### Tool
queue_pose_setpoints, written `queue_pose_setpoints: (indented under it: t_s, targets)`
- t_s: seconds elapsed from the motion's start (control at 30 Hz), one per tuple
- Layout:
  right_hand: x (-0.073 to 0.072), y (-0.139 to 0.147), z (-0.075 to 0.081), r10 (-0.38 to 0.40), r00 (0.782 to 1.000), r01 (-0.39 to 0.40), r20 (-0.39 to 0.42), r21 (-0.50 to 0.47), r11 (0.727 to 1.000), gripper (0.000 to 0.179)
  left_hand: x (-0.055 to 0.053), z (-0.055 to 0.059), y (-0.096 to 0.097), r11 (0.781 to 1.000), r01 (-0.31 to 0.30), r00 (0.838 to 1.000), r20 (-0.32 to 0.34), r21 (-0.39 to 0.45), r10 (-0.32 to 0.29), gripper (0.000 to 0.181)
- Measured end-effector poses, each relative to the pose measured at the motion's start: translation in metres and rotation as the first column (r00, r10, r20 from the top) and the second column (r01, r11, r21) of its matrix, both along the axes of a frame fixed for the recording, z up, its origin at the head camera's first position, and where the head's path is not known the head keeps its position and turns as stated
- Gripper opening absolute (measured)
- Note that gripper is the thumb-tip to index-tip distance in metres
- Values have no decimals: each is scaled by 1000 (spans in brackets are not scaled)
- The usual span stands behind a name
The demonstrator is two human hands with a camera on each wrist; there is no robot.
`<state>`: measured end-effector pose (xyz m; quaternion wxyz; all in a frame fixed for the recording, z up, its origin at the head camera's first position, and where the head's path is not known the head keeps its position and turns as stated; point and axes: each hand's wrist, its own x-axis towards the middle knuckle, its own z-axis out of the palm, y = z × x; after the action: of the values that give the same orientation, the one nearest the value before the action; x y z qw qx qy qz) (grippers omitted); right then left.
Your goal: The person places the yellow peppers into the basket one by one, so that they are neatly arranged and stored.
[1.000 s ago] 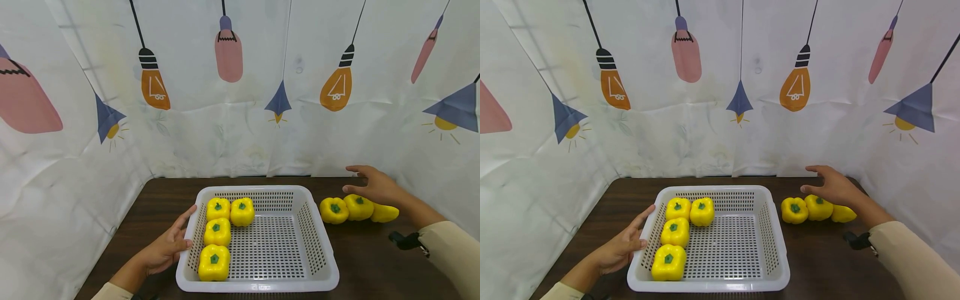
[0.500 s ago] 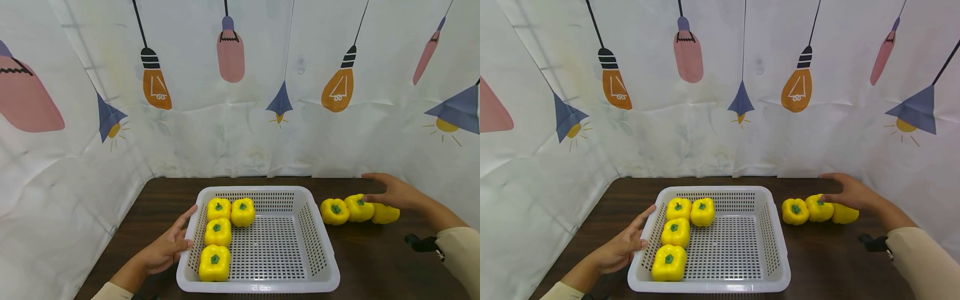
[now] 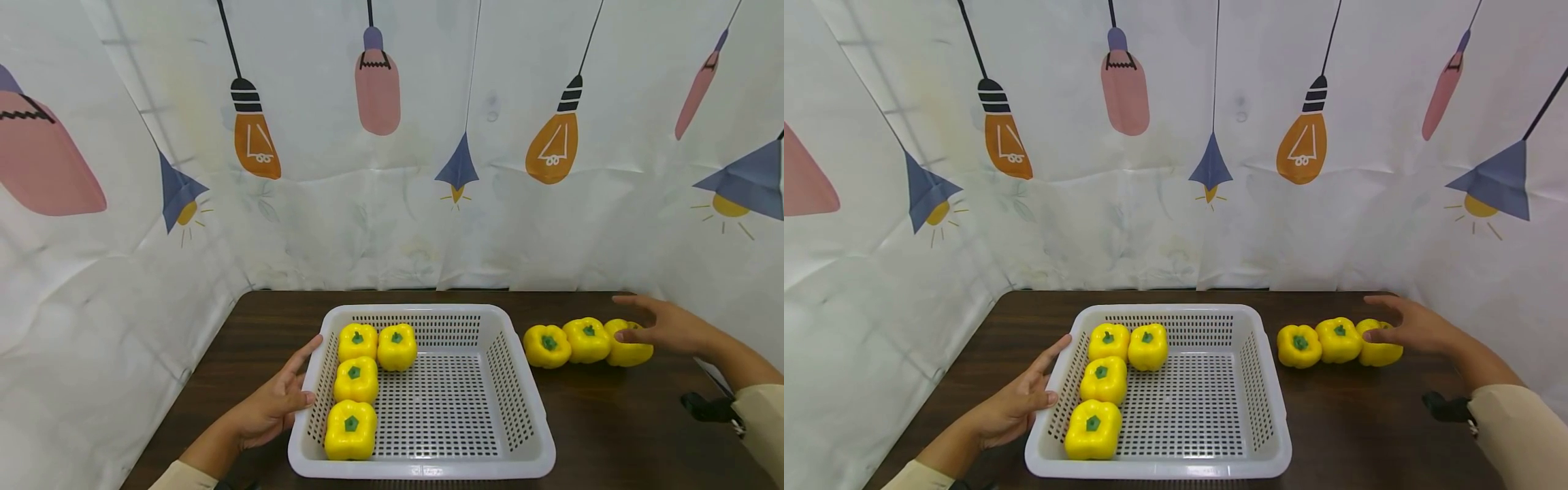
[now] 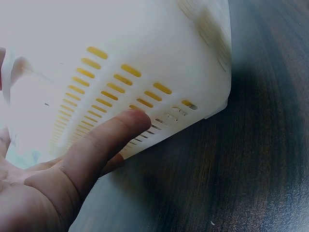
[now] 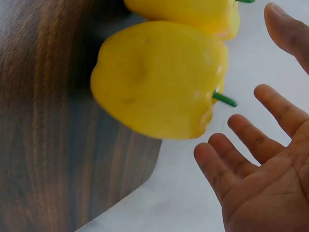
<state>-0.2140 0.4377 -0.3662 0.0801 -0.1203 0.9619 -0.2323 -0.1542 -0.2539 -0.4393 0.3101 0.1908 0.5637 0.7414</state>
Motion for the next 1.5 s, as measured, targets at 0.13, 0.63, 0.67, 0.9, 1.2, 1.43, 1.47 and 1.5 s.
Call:
queue_pose_setpoints:
  t_s: [0.13, 0.63, 0.67, 0.9, 1.2, 1.43, 1.47, 1.5]
  targets:
    - [3, 6, -5, 13, 999, -11, 32, -37, 999, 84, 0, 0, 0, 1000, -1, 1000, -2, -4, 1, 93]
    - [6, 24, -26, 71, 997, -69, 17, -100, 993, 82, -1, -2, -1, 1000, -1, 1000, -5, -4, 1, 92]
    - [6, 25, -27, 68, 998, -66, 15, -96, 993, 81, -1, -2, -1, 1000, -1, 1000, -4, -4, 1, 92]
    - [7, 29, -32, 76, 996, -71, 39, -121, 990, 80, -1, -2, -1, 1000, -5, 1000, -4, -7, 5, 92]
    - [10, 32, -33, 54, 998, -52, 23, -107, 993, 80, 0, 0, 0, 1000, 1, 1000, -1, -4, -1, 92]
    - [11, 32, -26, -30, 1000, 30, 6, -68, 997, 84, -1, 0, 0, 1000, 1, 1000, -1, -12, -1, 92]
    - [11, 32, -24, -39, 999, 39, 3, -63, 997, 84, -1, -1, 0, 1000, 1, 1000, -1, -11, -1, 93]
    - [10, 32, -22, -48, 999, 47, -5, -52, 998, 84, -1, -1, 0, 1000, 3, 1000, -2, -9, -3, 93]
